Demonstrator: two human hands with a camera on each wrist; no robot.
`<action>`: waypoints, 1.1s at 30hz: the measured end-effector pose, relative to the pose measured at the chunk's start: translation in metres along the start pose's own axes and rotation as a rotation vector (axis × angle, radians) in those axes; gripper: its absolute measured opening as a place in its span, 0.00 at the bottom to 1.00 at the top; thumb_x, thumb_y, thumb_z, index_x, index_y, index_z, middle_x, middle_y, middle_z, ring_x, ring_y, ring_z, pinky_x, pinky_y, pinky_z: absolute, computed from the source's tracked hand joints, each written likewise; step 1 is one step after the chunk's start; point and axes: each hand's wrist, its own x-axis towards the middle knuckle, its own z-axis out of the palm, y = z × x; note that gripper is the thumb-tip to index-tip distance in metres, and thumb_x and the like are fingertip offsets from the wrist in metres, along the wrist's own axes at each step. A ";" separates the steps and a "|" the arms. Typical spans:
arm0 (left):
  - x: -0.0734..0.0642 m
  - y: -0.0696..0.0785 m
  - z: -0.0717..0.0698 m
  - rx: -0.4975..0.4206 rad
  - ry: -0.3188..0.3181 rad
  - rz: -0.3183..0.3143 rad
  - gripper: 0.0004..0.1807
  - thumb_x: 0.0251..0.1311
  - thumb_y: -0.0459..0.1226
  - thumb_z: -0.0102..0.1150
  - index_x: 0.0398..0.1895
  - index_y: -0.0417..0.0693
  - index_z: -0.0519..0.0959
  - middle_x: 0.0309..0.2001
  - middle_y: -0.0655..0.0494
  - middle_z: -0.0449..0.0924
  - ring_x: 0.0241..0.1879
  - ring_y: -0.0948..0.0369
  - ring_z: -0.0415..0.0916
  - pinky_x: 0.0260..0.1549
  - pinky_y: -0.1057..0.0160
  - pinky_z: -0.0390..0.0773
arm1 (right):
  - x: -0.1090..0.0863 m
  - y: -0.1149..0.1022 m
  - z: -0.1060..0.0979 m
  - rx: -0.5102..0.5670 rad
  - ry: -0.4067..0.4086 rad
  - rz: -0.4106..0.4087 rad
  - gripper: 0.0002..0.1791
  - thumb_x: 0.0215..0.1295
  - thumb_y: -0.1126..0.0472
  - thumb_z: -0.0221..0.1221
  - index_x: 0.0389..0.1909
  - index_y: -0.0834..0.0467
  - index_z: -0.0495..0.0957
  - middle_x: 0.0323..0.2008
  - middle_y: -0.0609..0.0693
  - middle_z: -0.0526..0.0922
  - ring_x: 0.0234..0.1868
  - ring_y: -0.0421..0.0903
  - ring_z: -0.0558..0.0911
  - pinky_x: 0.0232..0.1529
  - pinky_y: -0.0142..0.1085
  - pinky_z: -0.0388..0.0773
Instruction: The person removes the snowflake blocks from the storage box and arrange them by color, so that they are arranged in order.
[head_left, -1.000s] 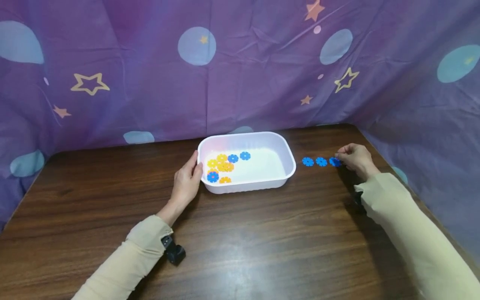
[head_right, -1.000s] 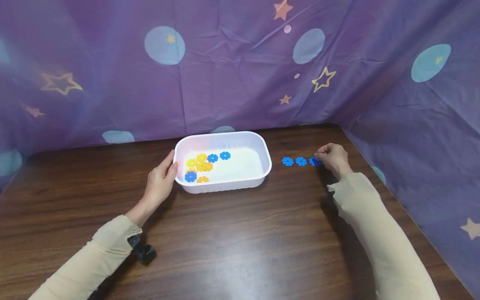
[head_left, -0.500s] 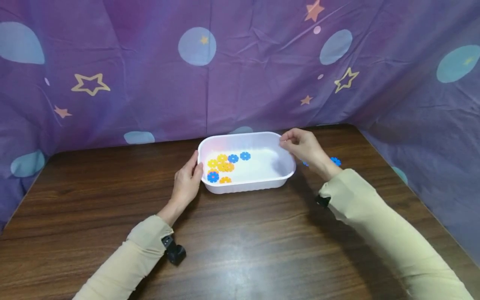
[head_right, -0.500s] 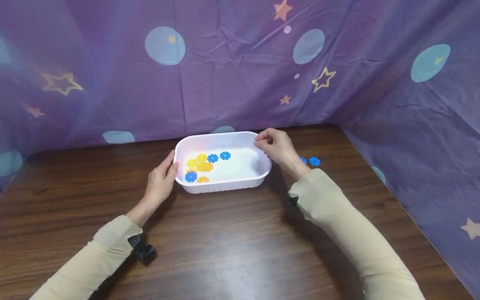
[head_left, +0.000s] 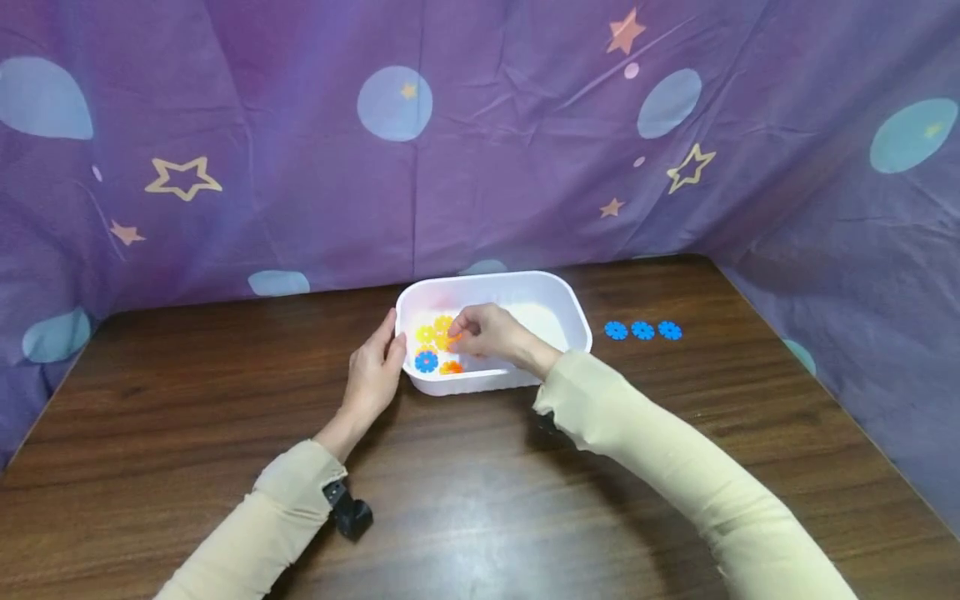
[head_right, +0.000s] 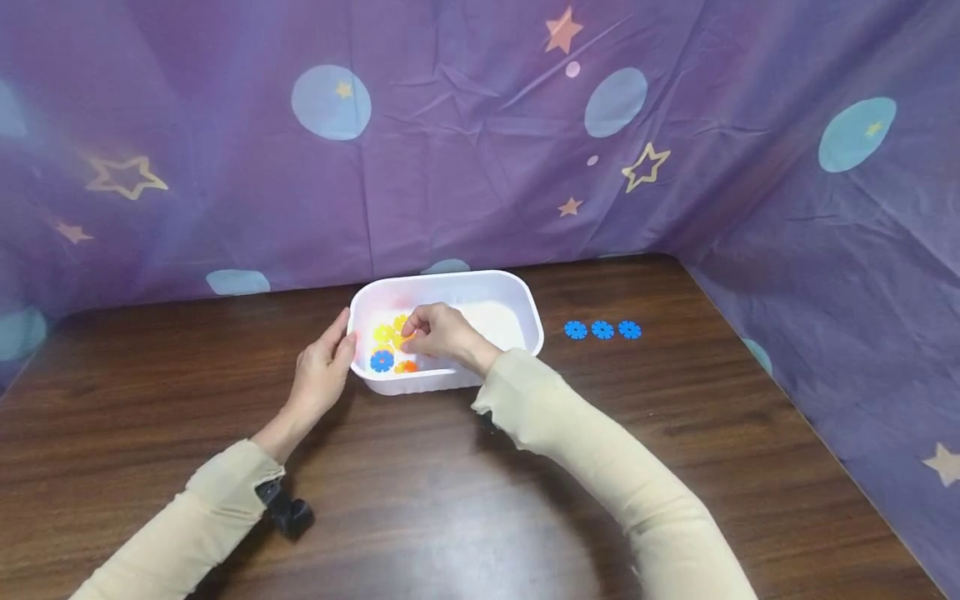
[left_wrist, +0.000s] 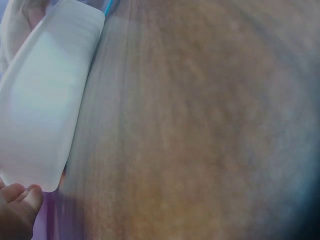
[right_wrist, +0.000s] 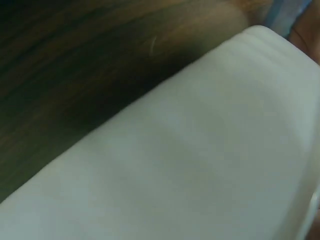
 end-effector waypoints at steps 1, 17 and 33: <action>0.000 0.000 0.000 -0.002 0.003 0.004 0.26 0.66 0.35 0.46 0.66 0.35 0.64 0.65 0.43 0.66 0.63 0.49 0.66 0.64 0.53 0.64 | 0.003 -0.001 0.003 -0.011 -0.017 0.009 0.10 0.53 0.69 0.64 0.36 0.67 0.77 0.19 0.45 0.72 0.18 0.37 0.70 0.21 0.25 0.69; 0.000 0.001 0.000 -0.006 0.013 0.003 0.25 0.65 0.35 0.47 0.65 0.36 0.65 0.64 0.42 0.67 0.62 0.49 0.67 0.63 0.53 0.65 | 0.026 -0.009 0.029 -0.301 -0.096 0.014 0.12 0.49 0.67 0.67 0.34 0.62 0.76 0.23 0.46 0.72 0.27 0.39 0.70 0.29 0.25 0.66; 0.000 0.000 0.000 -0.002 0.004 -0.005 0.26 0.66 0.35 0.47 0.66 0.35 0.65 0.64 0.43 0.67 0.63 0.48 0.66 0.63 0.53 0.65 | 0.029 -0.009 0.036 -0.435 -0.089 0.009 0.10 0.51 0.65 0.67 0.32 0.61 0.76 0.26 0.47 0.73 0.31 0.42 0.71 0.37 0.29 0.67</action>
